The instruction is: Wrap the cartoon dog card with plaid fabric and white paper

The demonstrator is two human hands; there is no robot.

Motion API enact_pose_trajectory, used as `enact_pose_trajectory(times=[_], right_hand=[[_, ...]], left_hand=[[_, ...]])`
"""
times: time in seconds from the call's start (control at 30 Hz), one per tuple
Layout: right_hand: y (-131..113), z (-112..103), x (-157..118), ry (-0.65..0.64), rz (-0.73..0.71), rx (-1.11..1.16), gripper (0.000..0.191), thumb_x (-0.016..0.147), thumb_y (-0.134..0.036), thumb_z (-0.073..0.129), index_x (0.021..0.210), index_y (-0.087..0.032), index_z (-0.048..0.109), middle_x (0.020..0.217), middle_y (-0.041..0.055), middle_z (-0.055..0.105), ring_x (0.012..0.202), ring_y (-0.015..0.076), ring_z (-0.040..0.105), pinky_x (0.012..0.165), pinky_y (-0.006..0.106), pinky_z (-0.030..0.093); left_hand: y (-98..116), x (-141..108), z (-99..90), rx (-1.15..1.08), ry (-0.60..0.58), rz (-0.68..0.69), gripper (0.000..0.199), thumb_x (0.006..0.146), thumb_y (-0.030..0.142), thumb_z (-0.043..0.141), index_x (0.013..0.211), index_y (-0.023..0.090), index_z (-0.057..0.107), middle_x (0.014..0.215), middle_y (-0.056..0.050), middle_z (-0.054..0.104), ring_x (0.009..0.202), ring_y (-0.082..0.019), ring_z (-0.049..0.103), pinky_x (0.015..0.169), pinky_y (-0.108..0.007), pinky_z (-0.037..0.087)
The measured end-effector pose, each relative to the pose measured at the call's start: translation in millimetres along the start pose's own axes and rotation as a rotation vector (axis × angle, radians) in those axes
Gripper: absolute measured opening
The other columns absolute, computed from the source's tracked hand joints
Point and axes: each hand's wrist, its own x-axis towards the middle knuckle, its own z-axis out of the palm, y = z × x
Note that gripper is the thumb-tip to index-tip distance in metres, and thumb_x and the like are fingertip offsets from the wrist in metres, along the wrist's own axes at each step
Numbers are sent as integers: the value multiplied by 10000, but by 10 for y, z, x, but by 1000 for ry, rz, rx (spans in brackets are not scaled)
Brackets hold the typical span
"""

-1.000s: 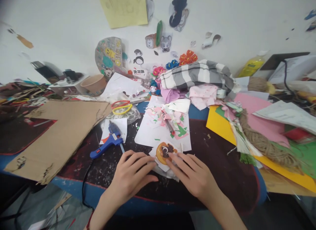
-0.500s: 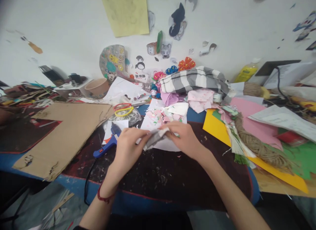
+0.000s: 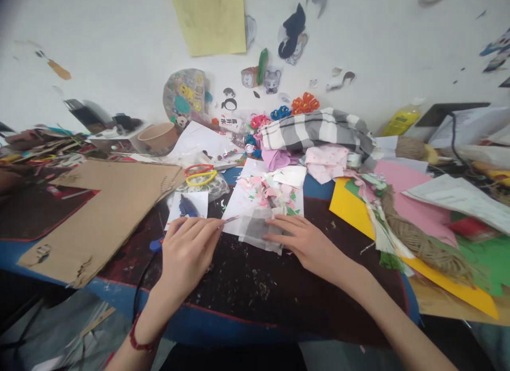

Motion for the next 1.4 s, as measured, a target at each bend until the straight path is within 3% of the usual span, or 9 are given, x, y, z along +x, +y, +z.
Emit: enact_pose_trajectory(times=[0.23,0.4,0.5,0.63,0.77,0.87,1.0,1.27,1.4], right_hand=[[-453,185,-84,162,103,-102,412,975,-119,479,1365,-183,597,1442,87,576,1368,249,512,1120,482,482],[-545,300,-75,197,78,-150,361,995,-179,492,1328,-134,624,1343,104,652,1253,245,620,1026,447,570],[-509,240,-137,217,80,-137,325,995,-186,506,1276,-161,666,1289,87,687,1201,240,656,995,429,591],[-449,160,-188,234,112,-42,242,987,-202,541,1141,-173,726,1176,55,744,1105,222,705,948,390,616],[-412,120,-200,229,114,25,203,975,-210,571,1103,-178,725,1118,45,762,1071,218,715,940,387,618],[-367,83,-162,252,137,41,191,982,-196,551,1068,-179,720,1087,50,764,1030,211,719,911,380,626],[-242,103,38,299,191,3,313,992,-105,461,1212,-164,675,1238,82,712,1134,208,682,1010,403,581],[-86,329,319,69,110,18,384,981,-222,548,1348,-135,614,1399,121,603,1306,249,573,1129,455,472],[-65,232,210,-52,145,112,796,838,-502,724,1508,-188,431,1533,128,447,1415,300,441,1161,519,409]], left_hand=[[72,-13,138,-35,119,34,241,906,48,620,1093,185,687,1039,-40,789,875,-180,730,812,-347,430],[194,22,326,-94,163,157,291,901,46,625,1163,165,666,1186,-66,749,1076,-197,715,873,-347,471],[295,11,468,-115,98,216,225,935,66,576,1128,135,668,1167,-80,755,1082,-196,713,866,-337,491],[356,-11,596,-103,-117,320,219,974,66,478,1064,109,673,1079,-89,774,1007,-192,732,789,-324,516],[308,3,566,-242,-141,198,225,958,68,522,1098,157,674,1078,-50,777,959,-166,737,784,-308,516],[280,60,473,-334,86,-85,244,910,54,611,1094,190,693,1015,-27,787,881,-143,734,771,-283,522],[291,127,414,-319,295,-270,216,874,74,672,1044,201,712,895,-15,785,727,-130,707,697,-267,530],[289,40,562,-296,85,-137,213,901,60,627,1068,169,703,903,-33,788,776,-145,727,726,-281,520],[283,-4,595,-301,43,-99,229,917,72,605,1099,181,692,963,-49,793,831,-166,740,743,-298,532]])
